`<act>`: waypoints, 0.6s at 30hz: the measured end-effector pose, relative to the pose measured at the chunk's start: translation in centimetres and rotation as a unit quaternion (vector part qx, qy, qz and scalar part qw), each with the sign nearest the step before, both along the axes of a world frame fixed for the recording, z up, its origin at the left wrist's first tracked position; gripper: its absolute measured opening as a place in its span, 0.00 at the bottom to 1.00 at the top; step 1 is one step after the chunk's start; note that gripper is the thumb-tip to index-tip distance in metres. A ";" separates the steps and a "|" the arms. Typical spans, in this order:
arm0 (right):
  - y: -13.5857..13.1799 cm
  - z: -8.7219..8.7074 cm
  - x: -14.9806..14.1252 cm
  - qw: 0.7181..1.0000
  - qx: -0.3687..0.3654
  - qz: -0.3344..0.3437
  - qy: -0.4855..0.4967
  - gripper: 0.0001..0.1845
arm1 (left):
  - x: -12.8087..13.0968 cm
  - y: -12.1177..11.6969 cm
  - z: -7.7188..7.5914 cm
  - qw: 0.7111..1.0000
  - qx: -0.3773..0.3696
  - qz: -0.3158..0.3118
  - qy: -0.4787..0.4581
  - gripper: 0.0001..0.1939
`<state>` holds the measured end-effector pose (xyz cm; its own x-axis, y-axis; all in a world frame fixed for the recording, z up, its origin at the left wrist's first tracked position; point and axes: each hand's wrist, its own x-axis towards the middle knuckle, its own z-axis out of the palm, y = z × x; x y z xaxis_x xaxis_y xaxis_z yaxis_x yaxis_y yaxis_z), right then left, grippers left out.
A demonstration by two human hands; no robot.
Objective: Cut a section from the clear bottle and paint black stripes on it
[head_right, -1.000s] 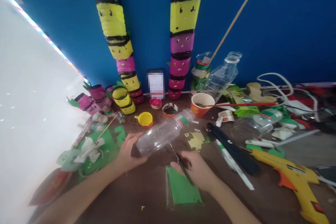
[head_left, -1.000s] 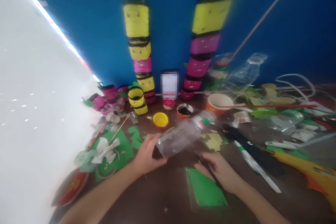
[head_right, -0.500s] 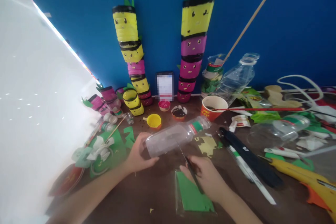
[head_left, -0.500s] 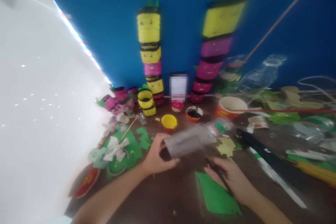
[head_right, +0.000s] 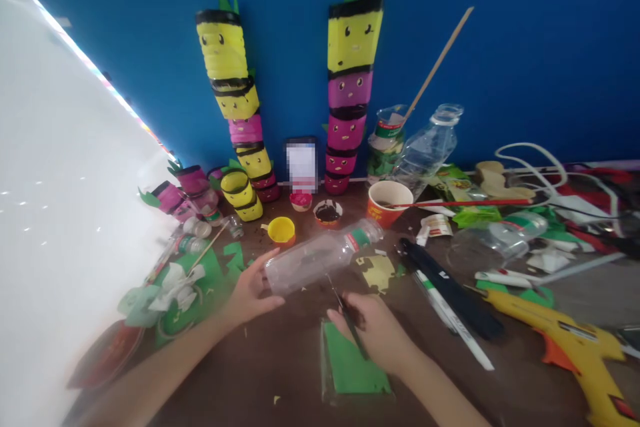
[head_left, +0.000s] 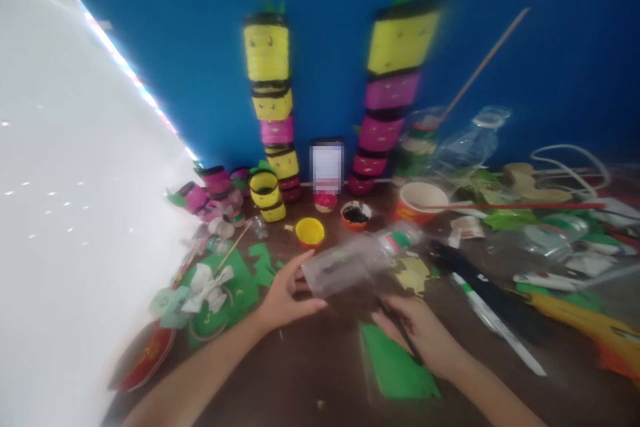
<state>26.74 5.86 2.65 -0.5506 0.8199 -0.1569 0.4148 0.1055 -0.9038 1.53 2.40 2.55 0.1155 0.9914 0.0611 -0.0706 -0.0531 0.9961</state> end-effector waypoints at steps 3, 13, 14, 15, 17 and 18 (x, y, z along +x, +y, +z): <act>0.0 0.2 0.1 1.000 -0.004 -0.004 -0.004 0.24 | 0.1 -0.2 -0.1 1.000 0.007 0.020 0.019 0.41; 0.0 0.7 0.3 0.994 -0.107 0.028 0.019 0.26 | -0.1 -0.3 -0.5 0.995 0.074 0.017 0.066 0.38; 0.0 0.7 0.2 0.992 -0.117 0.032 0.018 0.26 | -0.1 -0.4 -0.5 0.995 0.072 0.018 0.068 0.38; 0.0 0.8 0.2 0.992 -0.124 0.033 0.016 0.26 | -0.2 -0.4 -0.4 0.995 0.068 0.019 0.070 0.37; 0.0 0.9 0.2 0.992 -0.124 0.025 0.014 0.27 | -0.2 -0.4 -0.4 0.995 0.058 0.024 0.074 0.37; 0.0 1.0 0.1 0.992 -0.121 0.019 0.014 0.27 | -0.2 -0.4 -0.4 0.995 0.055 0.026 0.074 0.37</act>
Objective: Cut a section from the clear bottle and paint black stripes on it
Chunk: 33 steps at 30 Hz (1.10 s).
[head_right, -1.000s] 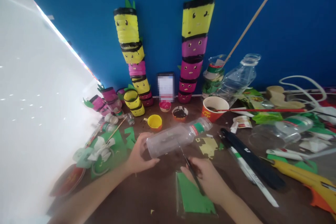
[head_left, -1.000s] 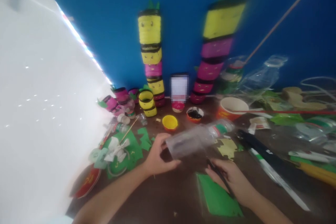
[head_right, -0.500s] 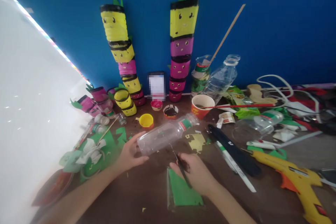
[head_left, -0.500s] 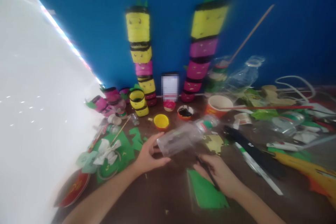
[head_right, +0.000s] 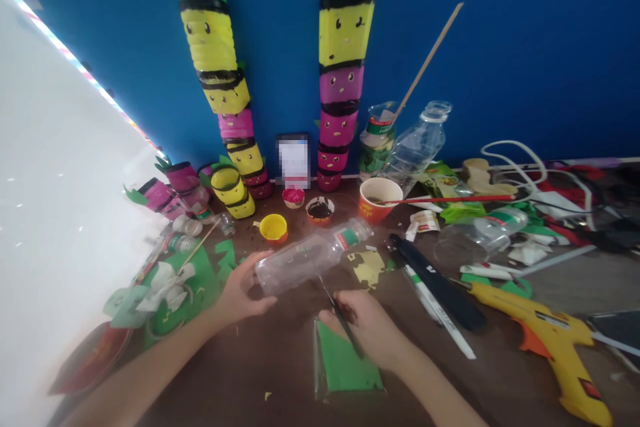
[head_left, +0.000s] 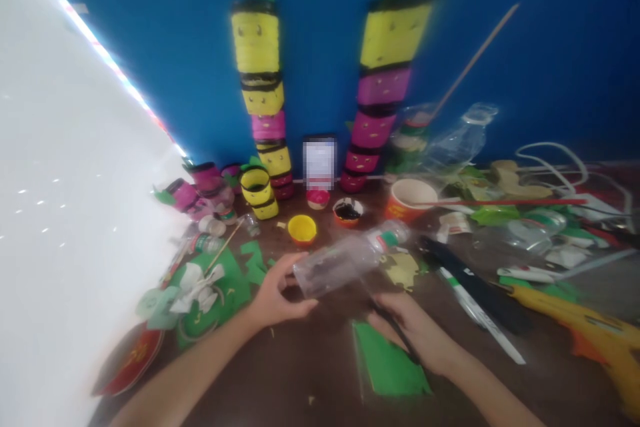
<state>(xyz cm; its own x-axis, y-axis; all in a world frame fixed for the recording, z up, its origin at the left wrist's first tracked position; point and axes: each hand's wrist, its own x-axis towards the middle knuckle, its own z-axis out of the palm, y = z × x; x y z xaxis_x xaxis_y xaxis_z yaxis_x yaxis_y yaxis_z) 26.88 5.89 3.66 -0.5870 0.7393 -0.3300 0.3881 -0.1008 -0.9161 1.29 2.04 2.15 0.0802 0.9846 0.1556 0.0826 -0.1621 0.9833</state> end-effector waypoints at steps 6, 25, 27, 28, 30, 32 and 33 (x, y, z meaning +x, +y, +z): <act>0.2 0.8 -0.1 1.000 0.008 -0.011 -0.004 0.27 | -0.1 0.2 -0.3 1.000 -0.003 0.002 -0.017 0.37; 0.4 1.2 0.1 0.999 0.021 -0.013 -0.023 0.24 | 0.1 0.2 0.3 0.999 0.017 0.039 0.025 0.36; 0.3 1.6 0.1 1.000 0.003 -0.009 -0.027 0.25 | 0.2 0.2 0.6 0.998 0.029 0.049 0.039 0.35; 0.3 1.8 0.1 0.999 -0.001 -0.009 -0.031 0.25 | 0.2 0.3 0.7 0.997 0.032 0.052 0.043 0.35; 0.3 2.2 0.0 0.999 0.001 -0.014 -0.035 0.26 | 0.2 0.3 0.9 0.997 0.028 0.053 0.048 0.35; 0.3 2.4 -0.1 0.999 0.003 -0.021 -0.033 0.27 | 0.3 0.4 1.0 0.997 0.014 0.055 0.048 0.36; 0.2 2.4 -0.2 0.999 0.001 -0.022 -0.028 0.27 | 0.3 0.4 1.0 0.998 0.007 0.054 0.042 0.36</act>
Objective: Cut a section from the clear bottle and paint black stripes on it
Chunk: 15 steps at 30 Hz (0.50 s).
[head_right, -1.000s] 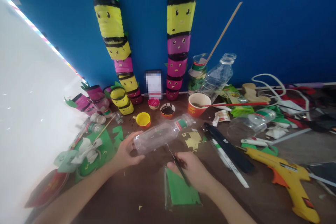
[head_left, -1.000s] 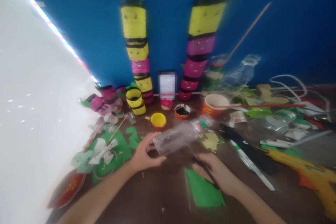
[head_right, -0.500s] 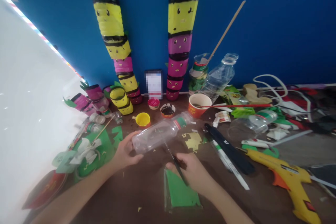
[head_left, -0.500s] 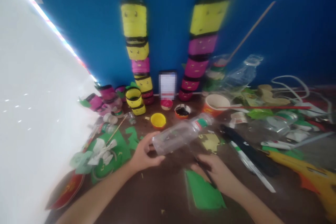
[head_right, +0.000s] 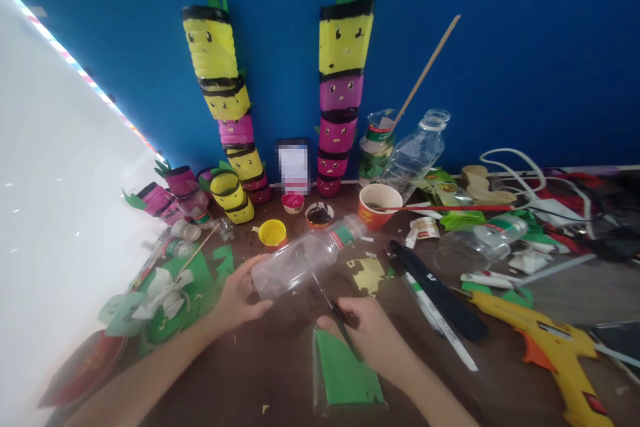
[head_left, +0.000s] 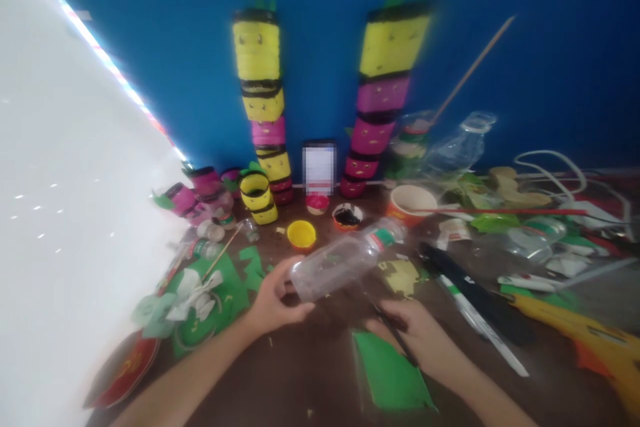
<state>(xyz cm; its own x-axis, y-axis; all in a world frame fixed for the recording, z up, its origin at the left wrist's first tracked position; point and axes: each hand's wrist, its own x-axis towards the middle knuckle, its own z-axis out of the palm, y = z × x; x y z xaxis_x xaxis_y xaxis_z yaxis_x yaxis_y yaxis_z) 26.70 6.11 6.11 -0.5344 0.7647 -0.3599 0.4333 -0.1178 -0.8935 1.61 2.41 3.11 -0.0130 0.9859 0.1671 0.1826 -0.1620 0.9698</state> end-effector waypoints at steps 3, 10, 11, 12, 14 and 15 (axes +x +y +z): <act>-0.1 -0.3 -0.1 1.000 -0.017 -0.001 0.018 0.29 | 0.0 0.0 -0.2 0.999 -0.014 -0.014 -0.029 0.37; -0.4 -1.4 0.2 0.999 -0.012 0.003 0.031 0.30 | -0.1 -0.3 -1.1 0.996 -0.037 -0.058 -0.064 0.36; -0.5 -1.4 0.1 1.000 -0.006 0.002 0.030 0.30 | -0.1 -0.3 -1.2 0.996 -0.036 -0.057 -0.062 0.36; -0.5 -1.3 0.1 1.000 -0.003 0.001 0.028 0.30 | -0.1 -0.4 -1.3 0.996 -0.032 -0.056 -0.059 0.37; -0.5 -1.1 0.1 1.000 -0.007 0.007 0.023 0.30 | -0.1 -0.4 -1.2 0.997 -0.024 -0.055 -0.051 0.37; -0.5 -1.0 0.0 1.000 -0.010 0.013 0.020 0.30 | -0.1 -0.4 -1.1 0.997 -0.021 -0.055 -0.045 0.37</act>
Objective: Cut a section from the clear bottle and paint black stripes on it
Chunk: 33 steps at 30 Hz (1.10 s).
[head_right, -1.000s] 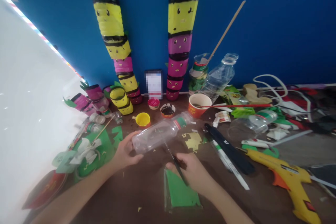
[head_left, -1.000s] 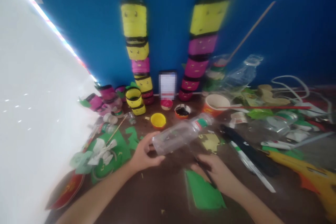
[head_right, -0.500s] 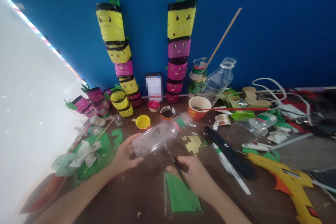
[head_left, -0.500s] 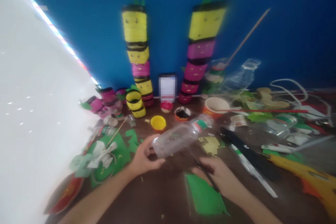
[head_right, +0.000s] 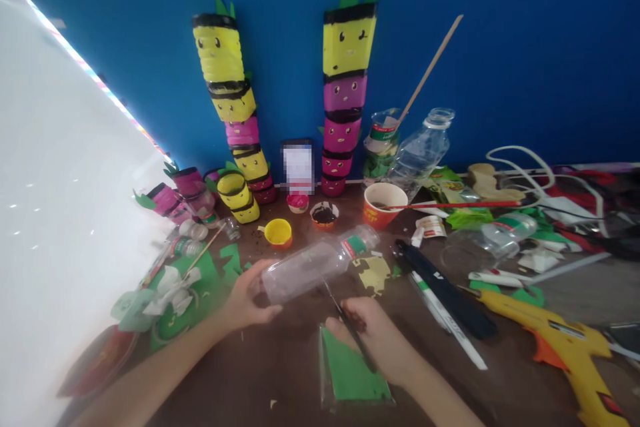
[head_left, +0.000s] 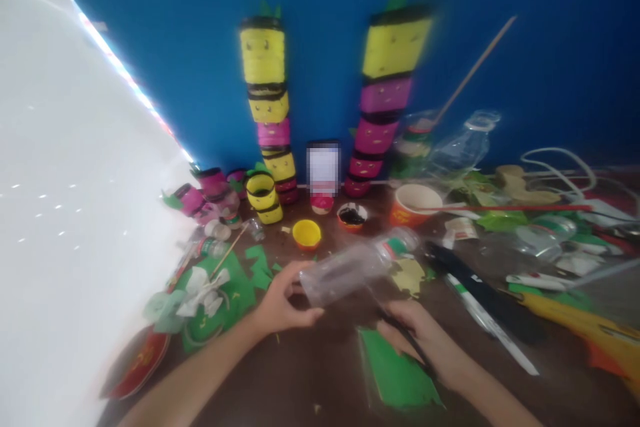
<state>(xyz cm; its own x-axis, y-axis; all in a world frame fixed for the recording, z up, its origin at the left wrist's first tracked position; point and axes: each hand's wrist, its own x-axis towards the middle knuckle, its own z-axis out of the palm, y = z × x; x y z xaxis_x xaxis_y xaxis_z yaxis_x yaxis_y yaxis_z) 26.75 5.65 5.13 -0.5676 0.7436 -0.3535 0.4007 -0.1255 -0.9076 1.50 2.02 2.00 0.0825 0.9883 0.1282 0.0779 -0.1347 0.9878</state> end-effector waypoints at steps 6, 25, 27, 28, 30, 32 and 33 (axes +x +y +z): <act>0.0 -0.3 0.1 1.000 0.002 -0.001 -0.013 0.32 | 0.0 -0.1 0.8 1.000 0.000 -0.013 0.005 0.35; 0.1 0.8 -0.5 1.000 -0.023 -0.019 0.004 0.30 | -0.4 0.2 0.1 1.000 0.013 0.018 0.010 0.35; 0.1 0.7 -0.4 1.000 -0.023 -0.021 -0.003 0.29 | -0.4 0.2 0.1 0.999 0.021 0.024 0.020 0.35; 0.1 0.7 -0.4 1.000 -0.020 -0.022 -0.008 0.29 | -0.4 0.2 0.1 0.999 0.025 0.025 0.024 0.35; 0.1 0.7 -0.4 1.000 -0.010 -0.023 -0.012 0.29 | -0.4 0.2 0.2 0.999 0.030 0.026 0.032 0.35; 0.1 0.7 -0.5 1.000 -0.005 -0.025 -0.009 0.28 | -0.4 0.1 0.2 0.998 0.035 0.028 0.038 0.35; 0.1 0.7 -0.5 1.000 -0.004 -0.026 -0.007 0.28 | -0.4 0.1 0.2 0.998 0.038 0.029 0.041 0.35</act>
